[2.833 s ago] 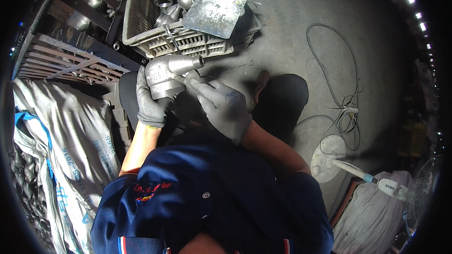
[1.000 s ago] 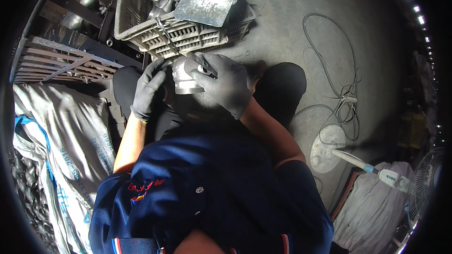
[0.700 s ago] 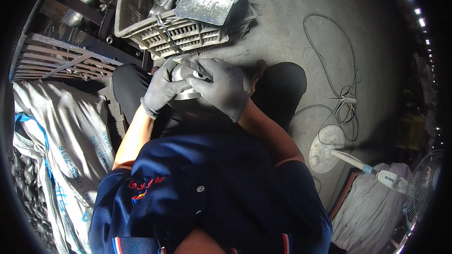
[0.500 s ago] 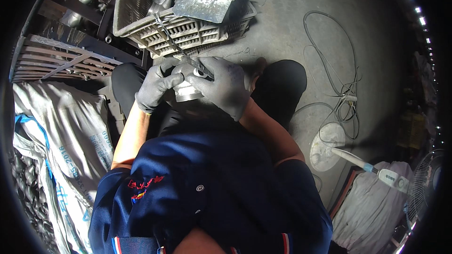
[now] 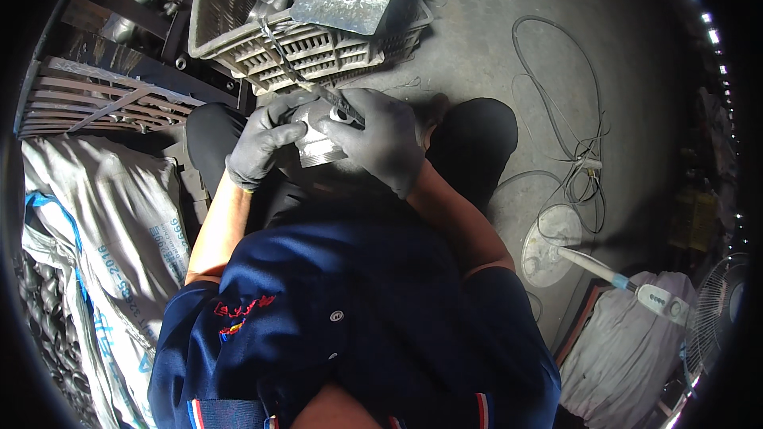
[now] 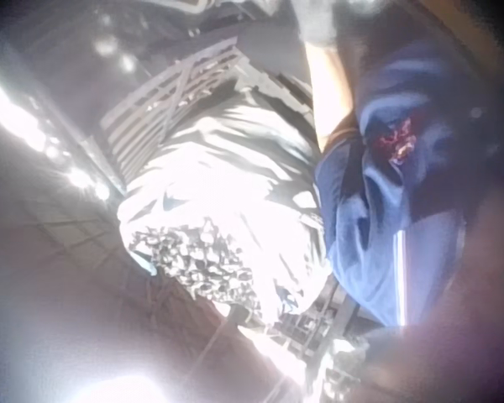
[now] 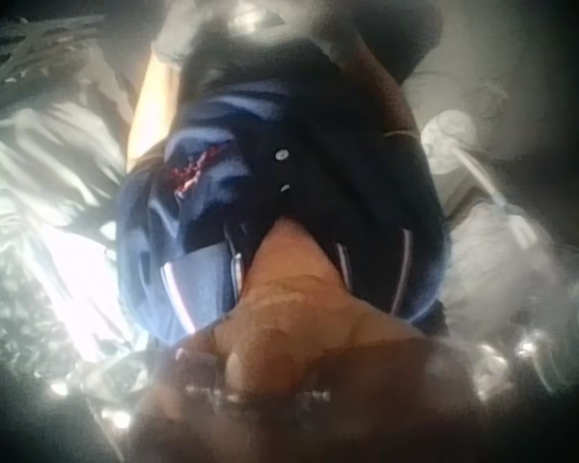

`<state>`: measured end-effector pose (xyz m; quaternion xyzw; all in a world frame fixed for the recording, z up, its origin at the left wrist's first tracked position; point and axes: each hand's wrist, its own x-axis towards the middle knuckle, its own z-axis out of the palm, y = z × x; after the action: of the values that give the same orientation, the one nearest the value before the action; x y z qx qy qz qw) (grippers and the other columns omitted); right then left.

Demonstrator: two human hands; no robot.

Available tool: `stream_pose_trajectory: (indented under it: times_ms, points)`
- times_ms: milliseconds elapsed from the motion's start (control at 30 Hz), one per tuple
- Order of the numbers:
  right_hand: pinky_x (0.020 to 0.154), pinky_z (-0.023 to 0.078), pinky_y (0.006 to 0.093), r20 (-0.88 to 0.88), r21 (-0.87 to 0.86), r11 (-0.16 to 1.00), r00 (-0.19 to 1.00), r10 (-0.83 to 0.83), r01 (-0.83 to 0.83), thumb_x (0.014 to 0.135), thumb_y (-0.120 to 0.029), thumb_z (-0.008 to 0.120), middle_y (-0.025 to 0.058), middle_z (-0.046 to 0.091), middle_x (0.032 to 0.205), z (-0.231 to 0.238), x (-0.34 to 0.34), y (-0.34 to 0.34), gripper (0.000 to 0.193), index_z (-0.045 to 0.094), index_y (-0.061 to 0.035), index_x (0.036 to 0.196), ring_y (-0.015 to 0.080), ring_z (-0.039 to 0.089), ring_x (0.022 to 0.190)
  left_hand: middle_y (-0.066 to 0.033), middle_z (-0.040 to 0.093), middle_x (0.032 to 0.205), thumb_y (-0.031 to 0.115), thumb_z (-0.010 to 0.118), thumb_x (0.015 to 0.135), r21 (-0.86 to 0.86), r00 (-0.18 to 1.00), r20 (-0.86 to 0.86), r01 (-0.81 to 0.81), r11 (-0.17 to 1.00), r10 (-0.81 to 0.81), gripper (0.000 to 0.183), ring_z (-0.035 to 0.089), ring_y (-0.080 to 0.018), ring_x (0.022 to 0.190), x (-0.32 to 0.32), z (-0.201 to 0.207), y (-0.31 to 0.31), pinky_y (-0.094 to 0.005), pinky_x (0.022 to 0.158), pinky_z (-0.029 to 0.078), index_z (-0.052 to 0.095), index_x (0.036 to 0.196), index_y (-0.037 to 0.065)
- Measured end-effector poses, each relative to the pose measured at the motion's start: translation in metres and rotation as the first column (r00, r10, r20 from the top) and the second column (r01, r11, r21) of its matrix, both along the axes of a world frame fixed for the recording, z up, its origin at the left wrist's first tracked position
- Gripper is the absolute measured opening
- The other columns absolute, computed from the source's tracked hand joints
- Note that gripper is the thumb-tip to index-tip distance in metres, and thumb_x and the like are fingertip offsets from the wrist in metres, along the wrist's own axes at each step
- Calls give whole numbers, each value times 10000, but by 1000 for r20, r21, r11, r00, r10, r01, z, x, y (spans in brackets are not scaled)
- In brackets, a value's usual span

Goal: Deburring and inspecting curved metal fabrication parts using a hand scraper tool.

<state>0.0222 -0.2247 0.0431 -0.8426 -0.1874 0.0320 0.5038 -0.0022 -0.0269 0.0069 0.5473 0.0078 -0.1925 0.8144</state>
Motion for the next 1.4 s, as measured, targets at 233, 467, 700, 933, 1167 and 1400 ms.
stream_pose_trajectory:
  times_ms: [233, 467, 700, 933, 1167, 1400]
  points:
    - [572, 464, 286, -150, 132, 991, 989, -20, 40, 732, -165, 703, 71, 586, 650, -1, -2, 0, 193, 637, -28, 851, 124, 571, 592, -109, 470, 1258, 142, 677, 625, 252, 978, 180, 60, 966, -108, 821, 416, -196, 1176, -4, 4, 1, -290, 1037, 253, 332, 1347, -45]
    - [557, 451, 294, -73, 71, 996, 996, -53, 58, 722, -171, 710, 77, 572, 641, -7, -3, 2, 197, 624, -25, 821, 139, 552, 567, -96, 459, 1266, 30, 717, 612, 144, 986, 155, 43, 989, -66, 857, 430, -163, 1165, -4, -15, -3, -269, 1003, 318, 303, 1360, -43]
    - [533, 436, 295, -48, 45, 998, 998, -39, 42, 708, -172, 721, 83, 563, 623, -10, -1, -2, 204, 598, -21, 770, 137, 528, 540, -90, 472, 1259, -13, 707, 663, 199, 990, 139, -3, 980, -25, 813, 459, -150, 1138, -5, -10, -17, -273, 958, 382, 300, 1367, -22]
    - [526, 453, 258, 29, 107, 994, 999, -23, 19, 717, -97, 716, 37, 580, 614, -17, 2, -6, 174, 642, -25, 857, 84, 534, 554, -153, 391, 1351, 51, 724, 665, 269, 972, 215, 39, 962, -99, 804, 376, -186, 1240, -8, -12, -1, -275, 1027, 293, 313, 1349, -52]
    - [594, 445, 209, -130, 162, 987, 992, 2, 19, 791, -30, 608, -9, 612, 720, -25, 4, -12, 199, 628, 18, 983, 48, 540, 634, -117, 485, 1252, 93, 697, 733, 205, 976, 211, -96, 974, 52, 740, 464, -175, 1137, -9, -15, -17, -285, 980, 358, 312, 1349, -44]
    - [613, 438, 199, -260, 380, 913, 964, -53, 153, 810, -59, 616, 3, 607, 719, -29, 6, -18, 169, 631, 21, 958, 48, 536, 632, -77, 527, 1196, 343, 509, 908, 113, 984, 53, -178, 977, 173, 537, 508, -136, 1051, -16, -61, 11, -267, 889, 410, 421, 1280, -35]
